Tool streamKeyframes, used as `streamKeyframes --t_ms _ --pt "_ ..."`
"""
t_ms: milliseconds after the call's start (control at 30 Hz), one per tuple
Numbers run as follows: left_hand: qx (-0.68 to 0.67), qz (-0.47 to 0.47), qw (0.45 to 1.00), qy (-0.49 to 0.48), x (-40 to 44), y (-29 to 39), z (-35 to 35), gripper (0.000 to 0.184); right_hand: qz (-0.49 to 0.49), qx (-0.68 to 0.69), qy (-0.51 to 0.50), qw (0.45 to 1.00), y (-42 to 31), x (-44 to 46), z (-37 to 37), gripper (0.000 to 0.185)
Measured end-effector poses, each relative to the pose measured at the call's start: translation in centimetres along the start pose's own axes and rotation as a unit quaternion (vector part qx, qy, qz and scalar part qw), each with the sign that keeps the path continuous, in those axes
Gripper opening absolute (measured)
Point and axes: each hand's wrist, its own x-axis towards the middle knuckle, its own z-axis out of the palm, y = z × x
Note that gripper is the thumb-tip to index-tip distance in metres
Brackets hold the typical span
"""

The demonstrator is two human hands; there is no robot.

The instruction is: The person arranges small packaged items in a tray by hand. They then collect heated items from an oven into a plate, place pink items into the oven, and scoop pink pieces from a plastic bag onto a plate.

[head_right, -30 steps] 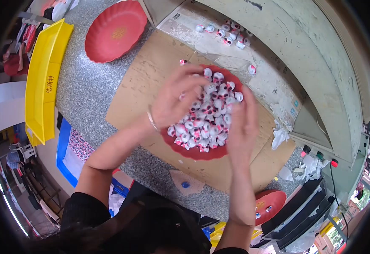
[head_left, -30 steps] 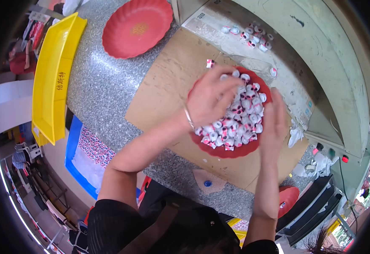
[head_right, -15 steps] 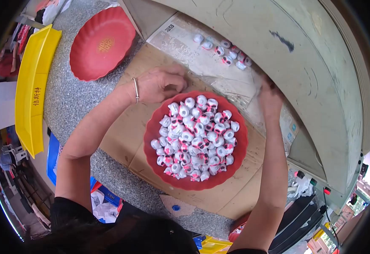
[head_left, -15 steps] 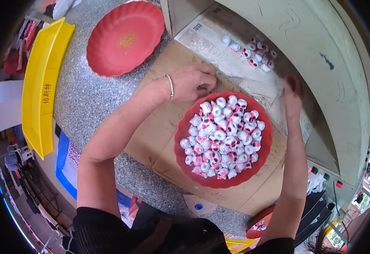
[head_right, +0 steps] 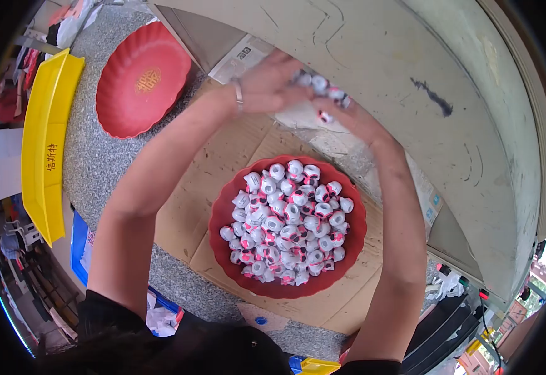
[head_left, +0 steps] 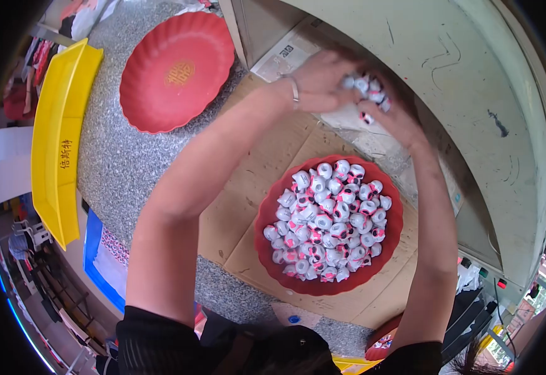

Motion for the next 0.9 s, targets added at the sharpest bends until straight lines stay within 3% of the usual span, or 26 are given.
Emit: streamKeyframes --t_ms 33,100,133,167,233,367,433,500,567,600,733,800,833,900 --pt "-0.001 0.000 1.000 0.004 0.7 -0.1 0.3 0.042 -0.029 0.013 -0.013 0.999 -1.2 -0.9 -0.4 0.053" --pt "-0.017 0.045 0.991 -0.122 2.3 0.4 0.0 0.051 -0.057 0.024 -0.027 0.998 -2.3 -2.8 -0.7 0.054" --pt "-0.020 -0.005 0.982 -0.186 2.6 0.8 -0.1 0.051 0.012 -0.006 -0.036 0.999 -2.4 -3.6 -0.7 0.054" --pt "-0.020 -0.004 0.983 -0.183 2.7 1.2 0.3 0.051 0.080 -0.035 -0.043 0.995 -2.3 -4.2 -0.7 0.053" --pt "0.024 0.011 0.979 -0.203 2.4 2.0 1.5 0.050 0.041 -0.025 -0.012 0.999 -1.2 -5.6 -0.4 0.053" --pt "0.058 0.041 0.986 -0.149 2.0 1.8 2.1 0.044 -0.013 -0.105 -0.034 0.994 -1.2 -6.4 -0.6 0.056" --pt "0.055 0.028 0.983 -0.173 1.6 2.1 1.2 0.041 -0.024 -0.130 -0.034 0.991 -1.3 -6.2 -0.5 0.057" --pt "0.052 0.017 0.979 -0.198 1.2 1.9 0.4 0.037 -0.095 -0.196 0.002 0.976 -1.4 -5.8 -0.6 0.054" --pt "0.079 0.065 0.990 -0.101 0.4 1.0 0.4 0.034 -0.104 -0.168 0.000 0.980 -1.7 -5.8 -0.9 0.050" --pt "0.080 0.070 0.989 -0.105 0.2 0.8 0.2 0.034 -0.118 -0.144 -0.007 0.983 -1.8 -5.7 -1.1 0.046" --pt "0.152 0.081 0.975 -0.142 0.2 1.3 -0.5 0.035 -0.094 -0.186 0.043 0.977 1.3 -5.4 0.2 0.041" --pt "0.168 0.089 0.968 -0.166 0.4 2.0 -0.7 0.035 -0.005 -0.151 0.022 0.988 3.6 -4.3 0.2 0.041" --pt "0.173 0.083 0.966 -0.173 0.5 2.2 -0.7 0.033 -0.006 -0.153 0.027 0.988 3.5 -4.0 -0.1 0.041" --pt "0.183 0.083 0.964 -0.172 0.9 1.7 0.0 0.030 0.006 -0.284 0.004 0.959 0.4 -3.1 -2.0 0.045"
